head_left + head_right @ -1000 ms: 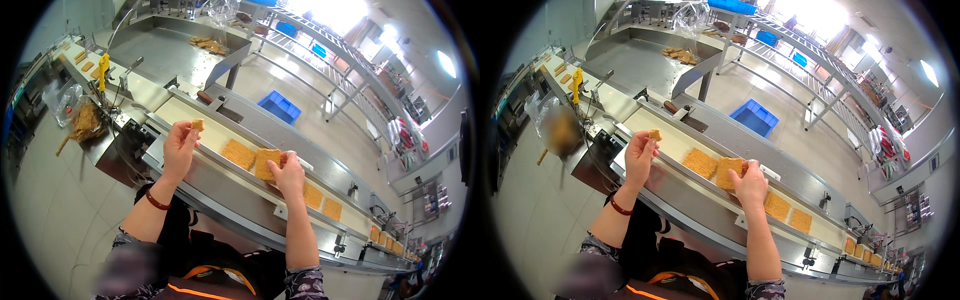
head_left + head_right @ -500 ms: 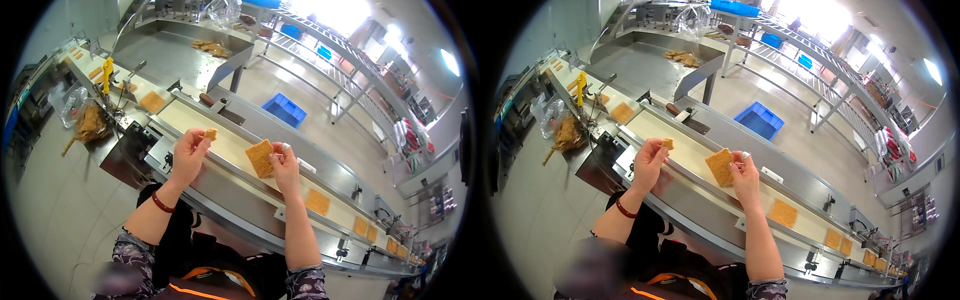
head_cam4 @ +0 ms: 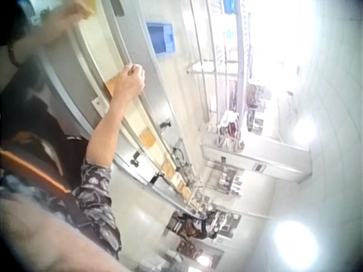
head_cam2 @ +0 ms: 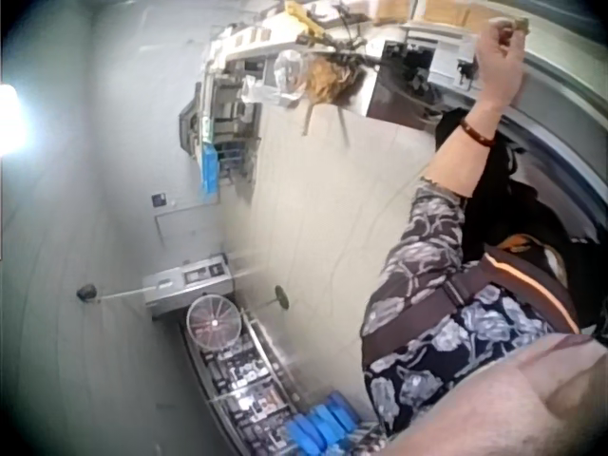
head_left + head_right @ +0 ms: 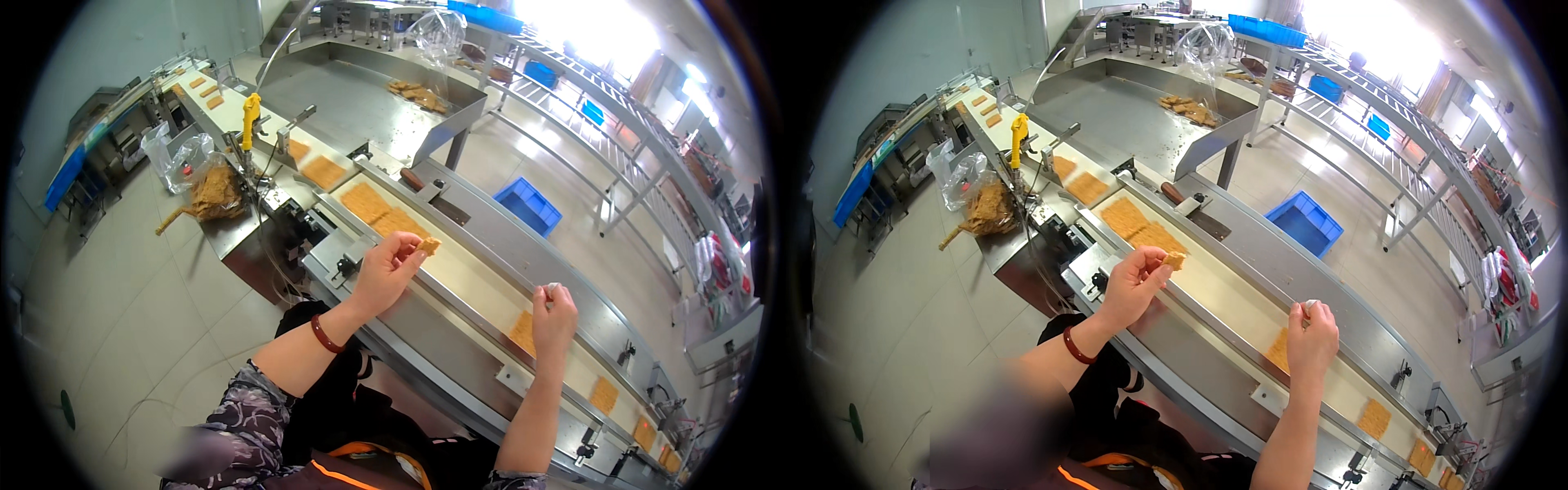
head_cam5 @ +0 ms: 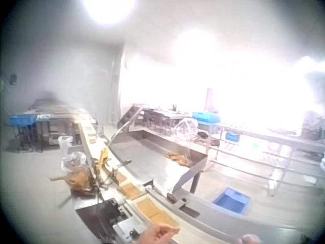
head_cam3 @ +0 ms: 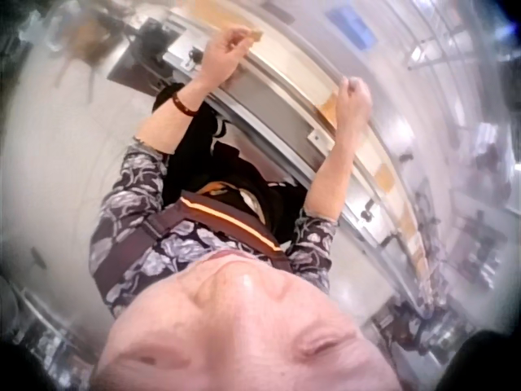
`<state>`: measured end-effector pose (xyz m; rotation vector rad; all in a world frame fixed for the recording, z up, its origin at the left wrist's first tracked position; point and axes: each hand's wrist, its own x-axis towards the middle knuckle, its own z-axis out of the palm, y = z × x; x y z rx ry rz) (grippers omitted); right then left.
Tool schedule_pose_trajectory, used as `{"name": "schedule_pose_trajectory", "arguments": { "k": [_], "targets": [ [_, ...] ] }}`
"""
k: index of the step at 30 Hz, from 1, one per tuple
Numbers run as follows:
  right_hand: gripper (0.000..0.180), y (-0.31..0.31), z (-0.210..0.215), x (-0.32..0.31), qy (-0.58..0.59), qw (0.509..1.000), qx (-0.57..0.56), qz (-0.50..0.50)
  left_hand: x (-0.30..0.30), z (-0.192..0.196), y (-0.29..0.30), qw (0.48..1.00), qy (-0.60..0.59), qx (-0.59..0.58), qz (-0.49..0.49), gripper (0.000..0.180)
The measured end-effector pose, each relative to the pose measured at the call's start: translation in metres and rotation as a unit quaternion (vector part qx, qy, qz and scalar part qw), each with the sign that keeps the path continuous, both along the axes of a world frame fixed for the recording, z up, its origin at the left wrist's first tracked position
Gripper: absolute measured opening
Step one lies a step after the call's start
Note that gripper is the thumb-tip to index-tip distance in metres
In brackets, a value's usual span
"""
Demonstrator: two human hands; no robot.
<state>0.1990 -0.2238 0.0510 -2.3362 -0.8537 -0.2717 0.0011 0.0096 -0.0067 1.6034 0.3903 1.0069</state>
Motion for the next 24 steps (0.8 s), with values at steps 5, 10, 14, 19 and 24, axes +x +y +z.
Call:
{"name": "schedule_pose_trajectory", "arguments": {
  "k": [5, 10, 14, 19, 24],
  "targets": [
    [0.014, 0.012, -0.004, -0.013, -0.026, 0.992, 0.109, 0.062, -0.005, 0.006, -0.002, 0.999, 0.036, -0.005, -0.015, 0.017],
    [0.013, 0.013, -0.015, -0.008, -0.015, 0.993, 0.100, 0.063, -0.010, 0.010, -0.001, 0.999, 0.046, -0.004, -0.011, 0.018],
    [0.014, 0.013, -0.021, -0.003, -0.001, 0.990, 0.126, 0.061, -0.010, 0.015, -0.002, 0.999, 0.030, -0.006, -0.010, 0.019],
    [0.015, 0.013, -0.028, 0.003, 0.012, 0.986, 0.156, 0.055, -0.008, 0.013, 0.000, 1.000, -0.003, 0.006, 0.006, 0.018],
    [0.016, 0.012, -0.033, 0.008, 0.061, 0.982, 0.174, 0.039, -0.012, 0.013, 0.002, 1.000, 0.031, 0.006, 0.006, 0.018]
  ]
}}
